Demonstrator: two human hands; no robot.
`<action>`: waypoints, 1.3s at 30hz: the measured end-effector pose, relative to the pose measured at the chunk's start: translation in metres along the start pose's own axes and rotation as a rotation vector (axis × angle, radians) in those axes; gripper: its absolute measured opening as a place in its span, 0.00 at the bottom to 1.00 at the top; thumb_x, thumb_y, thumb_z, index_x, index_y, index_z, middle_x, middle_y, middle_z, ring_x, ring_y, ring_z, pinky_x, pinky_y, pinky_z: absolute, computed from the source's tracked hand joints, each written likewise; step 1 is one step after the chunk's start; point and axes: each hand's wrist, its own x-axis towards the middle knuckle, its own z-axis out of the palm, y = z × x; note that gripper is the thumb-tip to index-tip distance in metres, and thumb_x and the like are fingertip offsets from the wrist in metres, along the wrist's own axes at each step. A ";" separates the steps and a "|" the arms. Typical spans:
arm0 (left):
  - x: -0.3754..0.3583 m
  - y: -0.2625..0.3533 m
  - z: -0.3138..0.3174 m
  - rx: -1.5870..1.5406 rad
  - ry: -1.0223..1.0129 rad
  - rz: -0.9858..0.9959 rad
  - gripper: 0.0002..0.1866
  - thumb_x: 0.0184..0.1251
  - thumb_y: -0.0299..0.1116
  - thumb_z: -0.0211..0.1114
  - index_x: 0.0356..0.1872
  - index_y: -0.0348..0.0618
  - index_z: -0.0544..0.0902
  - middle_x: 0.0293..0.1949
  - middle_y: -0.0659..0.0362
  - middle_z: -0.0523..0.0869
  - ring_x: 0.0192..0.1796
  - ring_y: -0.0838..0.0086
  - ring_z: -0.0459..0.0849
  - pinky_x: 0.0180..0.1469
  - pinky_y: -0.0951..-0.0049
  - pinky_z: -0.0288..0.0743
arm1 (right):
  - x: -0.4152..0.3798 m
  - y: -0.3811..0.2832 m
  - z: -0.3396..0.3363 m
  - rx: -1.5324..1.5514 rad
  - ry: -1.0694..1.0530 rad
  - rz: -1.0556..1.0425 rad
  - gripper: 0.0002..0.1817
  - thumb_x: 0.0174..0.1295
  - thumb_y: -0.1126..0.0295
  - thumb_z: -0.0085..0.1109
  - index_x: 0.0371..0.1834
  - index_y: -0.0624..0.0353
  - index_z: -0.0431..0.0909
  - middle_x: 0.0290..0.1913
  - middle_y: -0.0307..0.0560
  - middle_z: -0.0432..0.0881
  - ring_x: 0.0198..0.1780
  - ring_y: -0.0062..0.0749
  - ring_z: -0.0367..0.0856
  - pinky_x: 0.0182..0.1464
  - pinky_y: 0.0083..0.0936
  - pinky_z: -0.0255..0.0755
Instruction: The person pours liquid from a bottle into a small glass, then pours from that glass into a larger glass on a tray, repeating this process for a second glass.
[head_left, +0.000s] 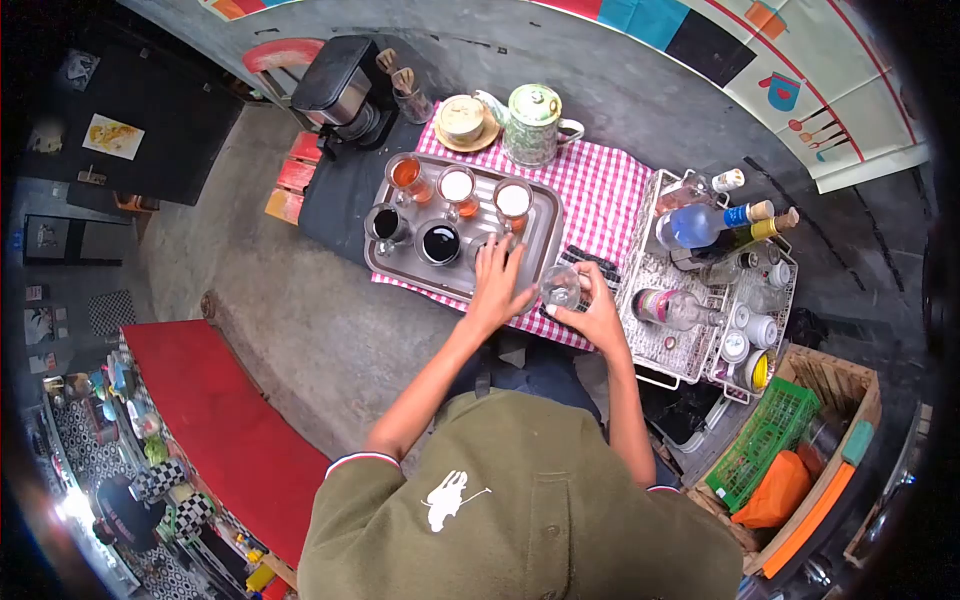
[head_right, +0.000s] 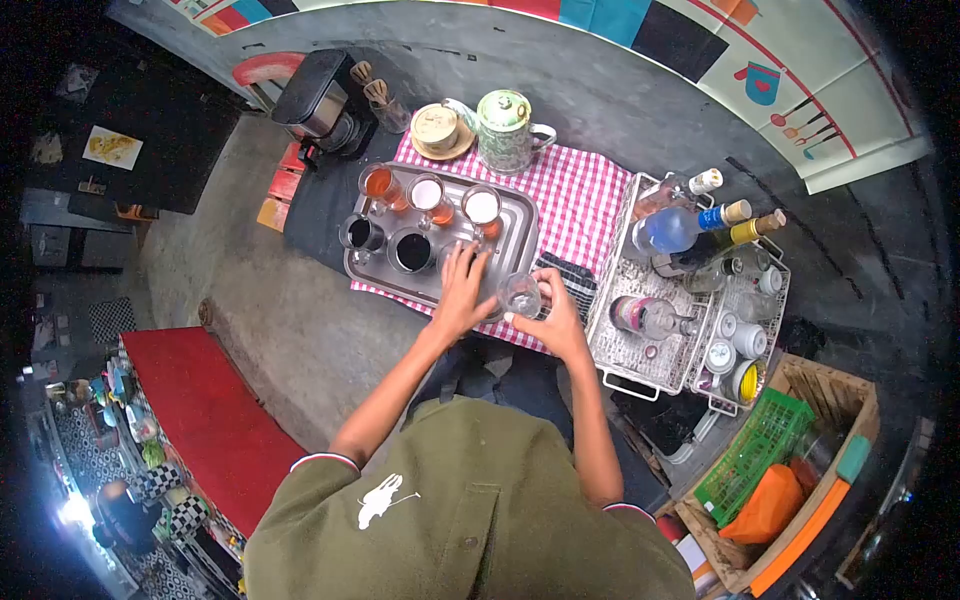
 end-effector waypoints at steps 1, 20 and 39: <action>-0.003 0.016 -0.004 -0.055 -0.029 0.005 0.46 0.52 0.38 0.74 0.73 0.41 0.63 0.74 0.41 0.60 0.78 0.40 0.53 0.77 0.42 0.47 | 0.000 -0.001 -0.005 -0.022 -0.010 -0.019 0.36 0.48 0.66 0.79 0.57 0.58 0.65 0.51 0.48 0.82 0.56 0.31 0.81 0.60 0.32 0.73; -0.003 0.164 0.020 -0.737 0.219 -0.127 0.39 0.52 0.33 0.80 0.65 0.35 0.71 0.54 0.49 0.83 0.57 0.63 0.85 0.58 0.65 0.77 | -0.043 -0.045 -0.087 -0.186 -0.081 -0.225 0.36 0.45 0.68 0.77 0.59 0.60 0.71 0.55 0.47 0.79 0.58 0.34 0.79 0.58 0.35 0.75; 0.032 0.182 0.049 -1.144 0.060 -0.218 0.38 0.55 0.14 0.67 0.69 0.41 0.66 0.52 0.59 0.78 0.54 0.76 0.80 0.57 0.75 0.76 | -0.116 0.042 -0.196 -0.062 0.561 -0.220 0.35 0.54 0.75 0.64 0.68 0.56 0.65 0.61 0.48 0.79 0.63 0.37 0.75 0.63 0.35 0.68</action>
